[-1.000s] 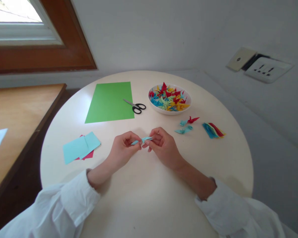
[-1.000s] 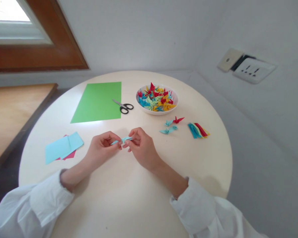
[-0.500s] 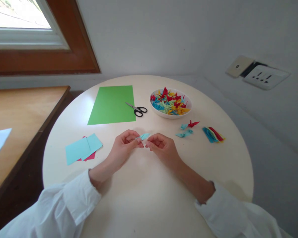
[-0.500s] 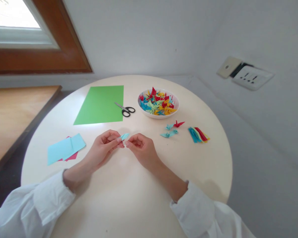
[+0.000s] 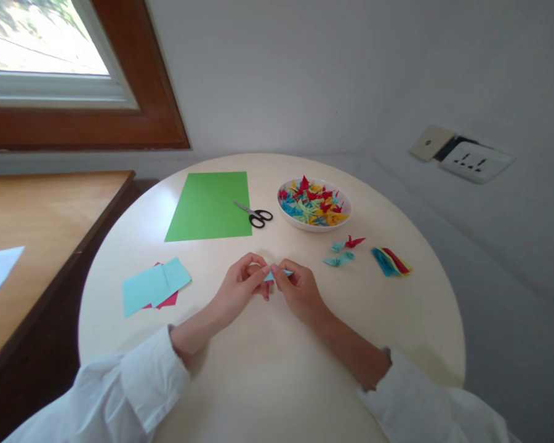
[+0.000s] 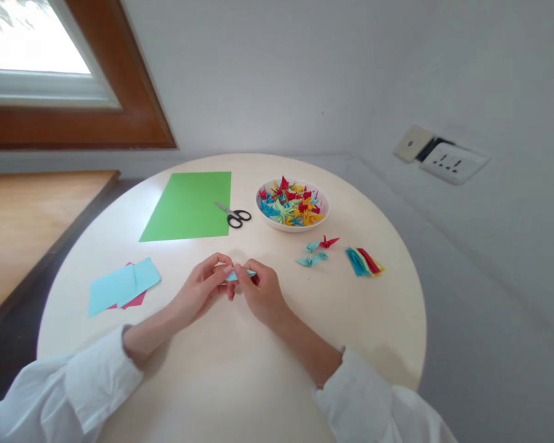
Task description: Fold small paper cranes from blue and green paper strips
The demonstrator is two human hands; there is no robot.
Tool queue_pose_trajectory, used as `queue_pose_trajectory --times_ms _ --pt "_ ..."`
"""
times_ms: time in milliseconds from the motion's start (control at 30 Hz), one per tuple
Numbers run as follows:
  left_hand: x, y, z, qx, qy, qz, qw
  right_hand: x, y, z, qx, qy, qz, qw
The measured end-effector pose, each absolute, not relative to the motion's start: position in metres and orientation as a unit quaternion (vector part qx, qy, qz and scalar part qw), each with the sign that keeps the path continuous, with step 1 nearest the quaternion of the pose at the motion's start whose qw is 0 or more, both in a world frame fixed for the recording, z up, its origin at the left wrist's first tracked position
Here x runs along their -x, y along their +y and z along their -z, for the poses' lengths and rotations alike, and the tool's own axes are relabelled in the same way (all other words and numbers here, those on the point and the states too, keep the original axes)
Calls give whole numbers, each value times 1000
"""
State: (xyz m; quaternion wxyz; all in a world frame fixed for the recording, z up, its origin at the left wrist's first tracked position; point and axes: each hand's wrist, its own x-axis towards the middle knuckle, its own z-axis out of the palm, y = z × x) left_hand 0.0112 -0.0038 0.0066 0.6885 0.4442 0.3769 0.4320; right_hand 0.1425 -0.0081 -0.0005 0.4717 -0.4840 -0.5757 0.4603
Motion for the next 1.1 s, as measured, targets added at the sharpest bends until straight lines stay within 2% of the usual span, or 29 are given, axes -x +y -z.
queue_pose_trajectory --times_ms 167,333,533,800,1100 --pt "-16 -1 0 -466 374 -387 702 -139 -4 8 459 -542 -517 478" --pt "-17 2 0 -458 362 -397 708 -141 6 16 462 -537 -507 491" --pt "-14 13 -3 -414 341 -405 741 -140 20 13 436 -493 -597 459" --pt "-8 26 1 -392 307 -361 789 -135 20 17 413 -451 -611 502" --pt "-9 21 1 -393 304 -379 781 -136 17 12 402 -415 -656 486"
